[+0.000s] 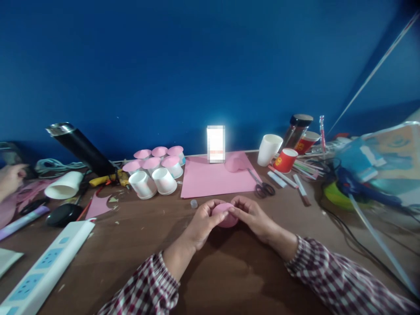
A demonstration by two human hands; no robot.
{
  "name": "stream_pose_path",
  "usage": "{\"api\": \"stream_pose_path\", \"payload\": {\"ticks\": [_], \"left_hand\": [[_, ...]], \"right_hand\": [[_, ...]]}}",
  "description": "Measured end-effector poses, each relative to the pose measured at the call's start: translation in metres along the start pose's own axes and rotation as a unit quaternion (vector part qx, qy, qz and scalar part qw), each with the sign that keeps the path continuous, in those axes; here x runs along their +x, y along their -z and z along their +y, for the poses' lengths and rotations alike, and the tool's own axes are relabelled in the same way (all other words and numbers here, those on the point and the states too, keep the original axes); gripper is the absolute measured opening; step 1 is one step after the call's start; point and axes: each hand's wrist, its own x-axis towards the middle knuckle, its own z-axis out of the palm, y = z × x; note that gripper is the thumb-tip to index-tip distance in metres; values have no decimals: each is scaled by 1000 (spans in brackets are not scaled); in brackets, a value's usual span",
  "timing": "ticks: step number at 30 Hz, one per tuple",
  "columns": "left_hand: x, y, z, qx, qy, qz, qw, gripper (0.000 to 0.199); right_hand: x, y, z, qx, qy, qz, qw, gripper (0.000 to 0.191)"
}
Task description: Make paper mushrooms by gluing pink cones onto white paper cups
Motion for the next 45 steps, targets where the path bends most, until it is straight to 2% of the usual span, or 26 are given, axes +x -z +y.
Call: {"api": "stream_pose_path", "payload": {"ticks": [9, 16, 23, 29, 38, 45], "left_hand": [[1, -1, -1, -8, 7, 7, 1000, 36], [-3, -5, 2, 18, -6, 7, 1000, 41], [-3, -6, 2, 36, 22, -6, 999, 39], [-2, -4, 1, 5, -4, 4, 1000, 34], [-2, -5, 2, -19, -7, 21, 1000, 33], [-2, -4, -1, -46, -5, 55, 997, 48]], "right_hand": [[-1, 1, 1, 9, -3, -16, 1000, 29], [-2, -1, 3, 55, -15, -1, 998, 30], [-3, -1, 4, 94, -11, -14, 995, 30], [-3, -2, 0, 70, -4, -22, 997, 32], [-3, 0, -1, 21, 11, -23, 999, 32], [-3, -1, -1, 16, 13, -15, 1000, 33]]}}
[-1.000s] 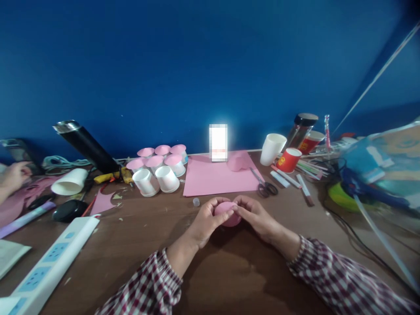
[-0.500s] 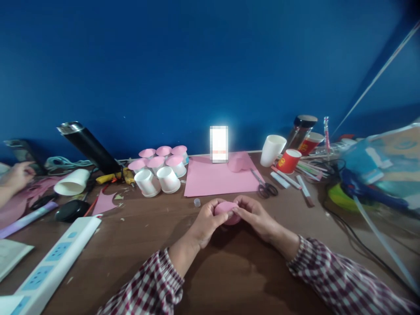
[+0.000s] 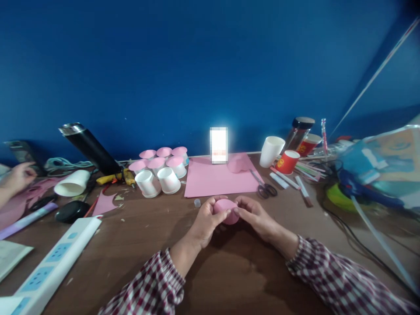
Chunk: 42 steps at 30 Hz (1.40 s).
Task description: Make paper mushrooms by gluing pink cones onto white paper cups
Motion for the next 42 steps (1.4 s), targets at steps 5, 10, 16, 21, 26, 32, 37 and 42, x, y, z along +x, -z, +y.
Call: {"api": "stream_pose_path", "payload": {"ticks": [5, 10, 16, 21, 26, 32, 37, 42], "left_hand": [[1, 1, 0, 9, 0, -22, 1000, 51], [3, 2, 1, 12, 14, -4, 1000, 53], [4, 4, 1, 8, 5, 17, 1000, 49], [4, 3, 2, 5, 9, 21, 1000, 42], [5, 3, 2, -4, 10, 17, 1000, 40], [6, 3, 1, -25, 12, 18, 999, 44], [8, 6, -1, -44, 8, 6, 999, 41], [10, 6, 0, -62, 4, 11, 998, 37]], "right_hand": [[-1, -2, -1, -19, 8, -10, 1000, 33], [2, 12, -11, -125, 52, 1, 991, 28], [14, 74, -20, -543, 77, 204, 811, 19], [17, 94, -16, -692, -2, 166, 703, 19], [16, 92, -12, -712, -5, 173, 680, 20], [15, 99, -11, -673, -49, 156, 722, 21], [18, 112, -5, -551, -66, 202, 807, 18], [22, 118, -5, -430, -41, 185, 883, 24]]}}
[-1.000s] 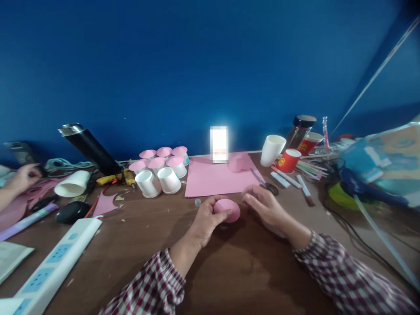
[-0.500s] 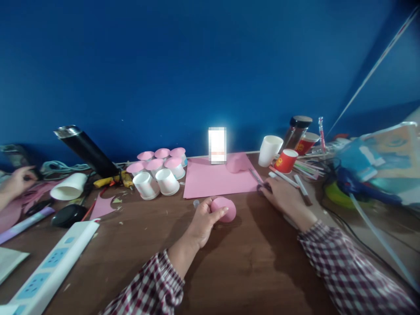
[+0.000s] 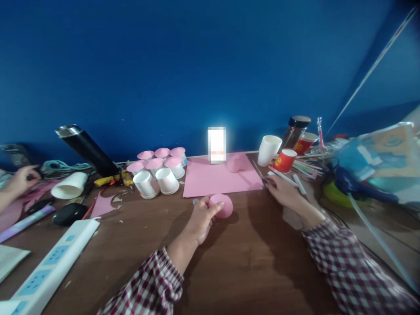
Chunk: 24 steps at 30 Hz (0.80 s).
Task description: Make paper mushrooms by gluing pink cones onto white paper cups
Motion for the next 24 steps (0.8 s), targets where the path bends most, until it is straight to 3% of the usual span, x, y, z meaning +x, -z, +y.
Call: {"api": "stream_pose_path", "payload": {"ticks": [4, 6, 8, 10, 18, 24], "left_hand": [[-1, -1, 3, -20, -6, 2, 1000, 37], [-1, -2, 3, -19, -9, 4, 1000, 37], [-2, -2, 3, -15, -9, 2, 1000, 37], [-2, -1, 3, -15, -10, 0, 1000, 36], [-3, -2, 11, -27, -30, 32, 999, 40], [-3, 1, 15, -24, -49, 18, 998, 34]], "right_hand": [[-11, -10, -22, 148, 23, -71, 986, 36], [-21, -20, -37, 226, 32, -109, 967, 41], [-30, -30, -49, 336, 15, -160, 928, 42], [-36, -38, -56, 376, 10, -181, 909, 42], [-40, -48, -55, 250, 166, -95, 949, 35], [-53, -53, -68, 243, 141, -159, 947, 33]]}}
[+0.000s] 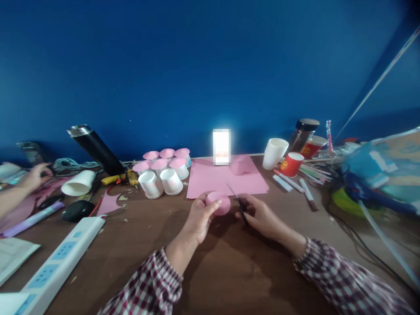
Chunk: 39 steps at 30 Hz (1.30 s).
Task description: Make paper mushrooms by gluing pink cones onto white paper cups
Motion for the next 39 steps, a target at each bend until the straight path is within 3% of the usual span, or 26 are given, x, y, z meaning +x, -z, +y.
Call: {"api": "stream_pose_path", "payload": {"ticks": [6, 10, 20, 39], "left_hand": [[1, 1, 3, -2, -29, -5, 1000, 32], [2, -1, 4, -1, -31, 2, 1000, 34], [3, 2, 0, -27, -6, 9, 1000, 35], [0, -1, 1, -22, 4, -3, 1000, 33]], "right_hand": [[-1, -1, -3, 110, -7, -68, 992, 38], [-3, -1, -1, 180, -57, -100, 977, 46], [-5, -4, -10, 136, -10, -143, 980, 43], [-4, -3, -9, 107, -3, -139, 984, 46]]}}
